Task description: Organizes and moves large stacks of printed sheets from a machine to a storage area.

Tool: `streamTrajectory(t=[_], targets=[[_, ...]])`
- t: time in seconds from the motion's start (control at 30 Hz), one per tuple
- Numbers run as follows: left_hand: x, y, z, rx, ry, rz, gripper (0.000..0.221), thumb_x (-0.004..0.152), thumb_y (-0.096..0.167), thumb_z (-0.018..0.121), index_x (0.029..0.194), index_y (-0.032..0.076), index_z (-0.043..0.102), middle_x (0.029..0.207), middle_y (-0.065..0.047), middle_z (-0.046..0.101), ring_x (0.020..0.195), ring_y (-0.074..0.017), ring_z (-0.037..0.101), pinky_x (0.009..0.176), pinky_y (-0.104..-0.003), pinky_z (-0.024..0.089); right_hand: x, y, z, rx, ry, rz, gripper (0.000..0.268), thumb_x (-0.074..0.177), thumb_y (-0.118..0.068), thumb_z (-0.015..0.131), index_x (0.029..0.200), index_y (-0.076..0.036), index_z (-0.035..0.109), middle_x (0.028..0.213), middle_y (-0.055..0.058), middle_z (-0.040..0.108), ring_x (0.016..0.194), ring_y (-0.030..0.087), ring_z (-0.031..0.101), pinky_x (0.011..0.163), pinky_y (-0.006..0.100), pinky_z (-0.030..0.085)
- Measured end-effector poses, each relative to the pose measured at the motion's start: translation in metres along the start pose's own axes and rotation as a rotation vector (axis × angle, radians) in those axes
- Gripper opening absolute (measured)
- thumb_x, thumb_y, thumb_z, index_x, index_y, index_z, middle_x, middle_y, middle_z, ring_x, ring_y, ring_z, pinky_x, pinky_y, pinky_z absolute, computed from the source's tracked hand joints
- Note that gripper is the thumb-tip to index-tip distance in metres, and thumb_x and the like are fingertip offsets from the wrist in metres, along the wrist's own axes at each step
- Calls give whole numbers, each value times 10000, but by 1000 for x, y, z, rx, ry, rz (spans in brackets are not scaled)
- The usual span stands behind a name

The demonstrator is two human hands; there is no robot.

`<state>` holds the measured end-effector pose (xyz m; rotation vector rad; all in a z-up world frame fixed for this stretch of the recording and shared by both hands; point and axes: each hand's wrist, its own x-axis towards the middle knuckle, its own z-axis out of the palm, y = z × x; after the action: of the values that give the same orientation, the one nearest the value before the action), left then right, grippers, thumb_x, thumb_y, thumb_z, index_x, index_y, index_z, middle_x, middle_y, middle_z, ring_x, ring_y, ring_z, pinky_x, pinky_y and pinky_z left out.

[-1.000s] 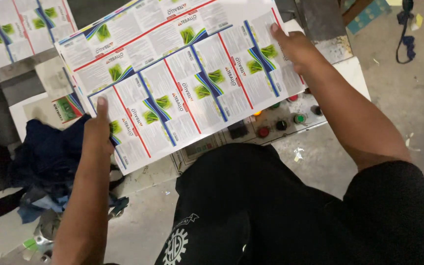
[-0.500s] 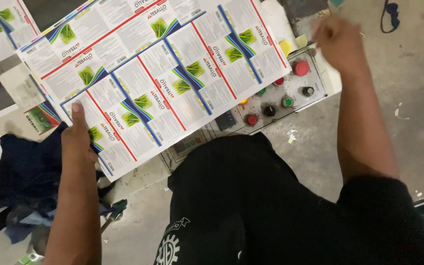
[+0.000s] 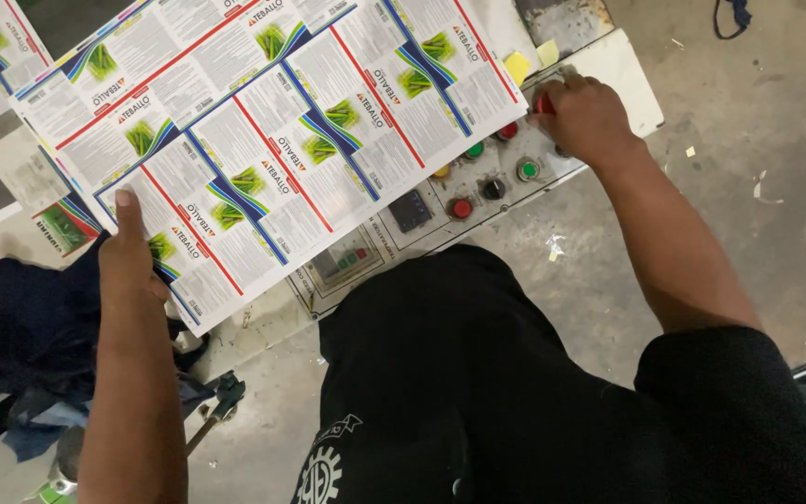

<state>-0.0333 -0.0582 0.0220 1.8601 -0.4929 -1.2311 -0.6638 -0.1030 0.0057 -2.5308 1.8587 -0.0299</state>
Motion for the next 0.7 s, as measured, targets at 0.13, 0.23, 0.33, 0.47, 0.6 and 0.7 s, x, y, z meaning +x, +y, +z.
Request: streamTrajectory(t=[0.13,0.23,0.33,0.47,0.6,0.7], targets=[[-9,6,4,-9,0,-3,782,944,604,685,1314,-79,589,1176,-168,750,918,-187,774,699,-314,627,5,1,3,-16,-176,139,511,995,-472,737,1131,19,707,1151,262,712,1028,383,699,902,464,561],[-20,17,10,16,25,-32,777,947,598,676,1319,-78,587,1164,-169,749,915,-200,768,688,-329,607,12,-30,-44,26,-352,389,637,999,-552,680,1284,10,594,1066,247,727,1024,386,700,899,472,557],[-2,-1,8,3,29,-44,776,944,589,683,1324,-81,596,1164,-163,746,909,-205,747,689,-344,567,-16,-26,-44,8,-457,532,700,950,-637,635,1273,-18,594,1037,250,727,988,404,702,844,489,557],[26,-22,-12,-141,-22,39,783,927,543,737,1319,-118,587,1202,-166,734,948,-202,739,804,-343,615,-44,-14,-7,-15,-468,470,544,1000,-563,593,1067,-40,726,980,235,752,930,424,727,798,522,571],[29,-23,-8,-119,33,12,783,910,535,742,1306,-124,590,1195,-178,732,945,-214,734,811,-354,604,-50,-9,7,-67,-395,393,539,1031,-554,600,1034,-34,739,985,217,754,947,401,725,817,509,573],[33,-24,-12,-134,5,28,780,898,521,756,1305,-122,585,1211,-172,731,973,-212,734,836,-355,605,-47,-13,-5,-45,-413,407,502,1017,-527,619,1023,-39,740,973,211,751,939,389,718,802,505,566]])
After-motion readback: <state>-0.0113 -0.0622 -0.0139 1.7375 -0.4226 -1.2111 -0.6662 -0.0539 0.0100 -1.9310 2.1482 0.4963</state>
